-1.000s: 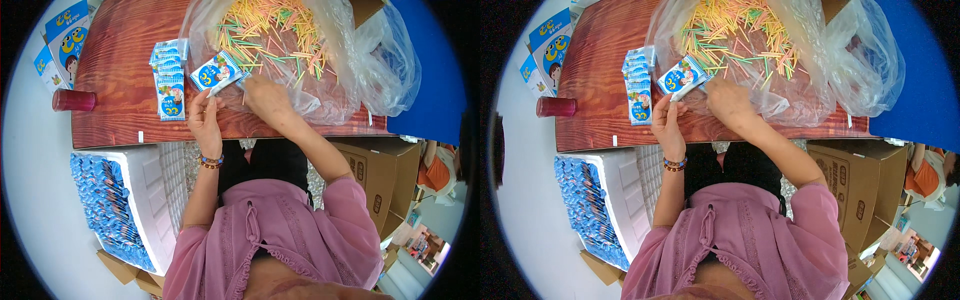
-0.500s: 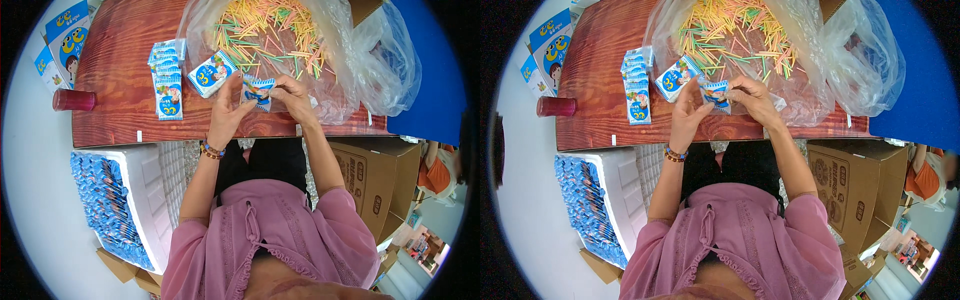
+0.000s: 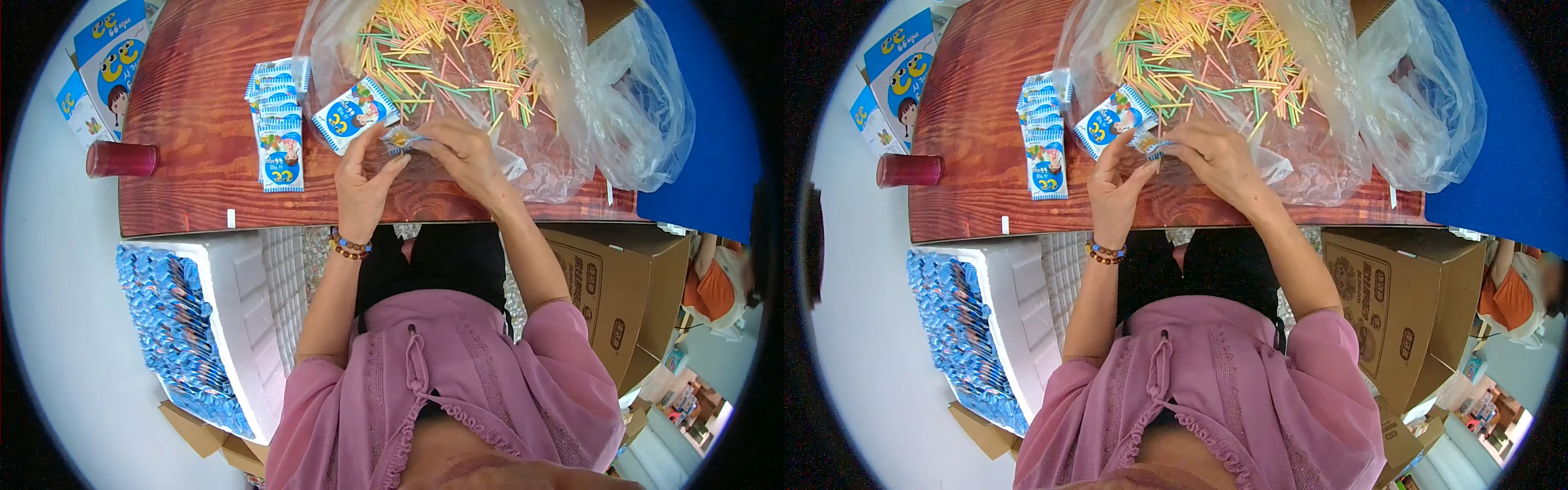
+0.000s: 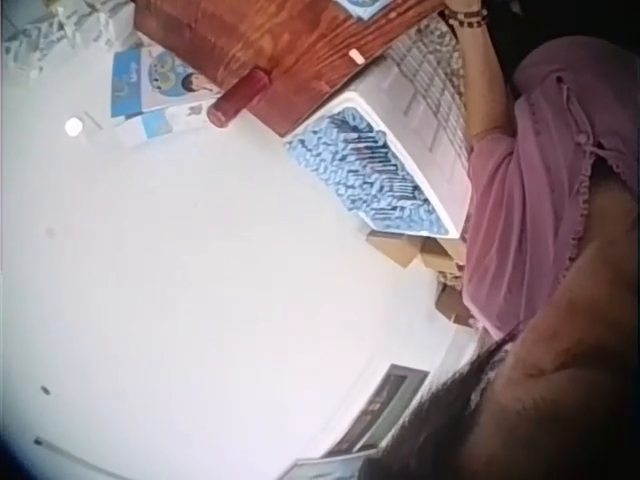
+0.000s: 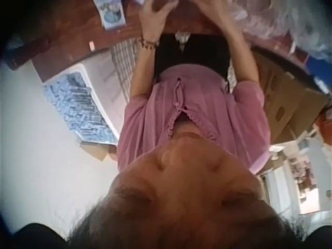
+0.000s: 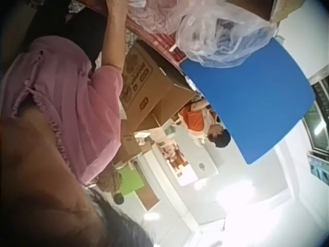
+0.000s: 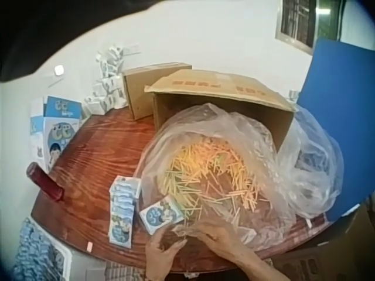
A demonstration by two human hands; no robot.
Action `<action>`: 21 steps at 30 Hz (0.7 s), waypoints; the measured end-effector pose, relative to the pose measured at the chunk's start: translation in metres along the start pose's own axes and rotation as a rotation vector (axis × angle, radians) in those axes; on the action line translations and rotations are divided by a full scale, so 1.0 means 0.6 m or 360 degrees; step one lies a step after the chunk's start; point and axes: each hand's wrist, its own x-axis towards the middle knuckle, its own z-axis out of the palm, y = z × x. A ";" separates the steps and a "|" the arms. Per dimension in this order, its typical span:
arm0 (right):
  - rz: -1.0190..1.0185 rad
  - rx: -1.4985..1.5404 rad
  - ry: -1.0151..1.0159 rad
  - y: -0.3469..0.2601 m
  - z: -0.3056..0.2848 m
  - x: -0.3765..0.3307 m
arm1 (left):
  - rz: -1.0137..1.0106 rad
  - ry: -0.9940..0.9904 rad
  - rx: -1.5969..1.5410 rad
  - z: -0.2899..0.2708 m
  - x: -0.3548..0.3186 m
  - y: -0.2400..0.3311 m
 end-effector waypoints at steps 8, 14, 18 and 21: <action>0.0570 0.0646 -0.0282 -0.062 0.037 0.076 | 0.0018 0.0102 -0.0386 -0.054 -0.010 0.018; 0.0687 0.0859 -0.0578 -0.070 0.179 0.151 | 0.0053 0.0649 -0.0080 -0.166 -0.018 0.042; 0.0718 0.0664 -0.0557 -0.052 0.238 0.152 | 0.0026 0.0635 0.0817 -0.197 -0.013 0.023; 0.0572 0.0250 -0.0526 -0.049 0.230 0.144 | 0.0100 0.0519 0.1783 -0.180 -0.016 0.014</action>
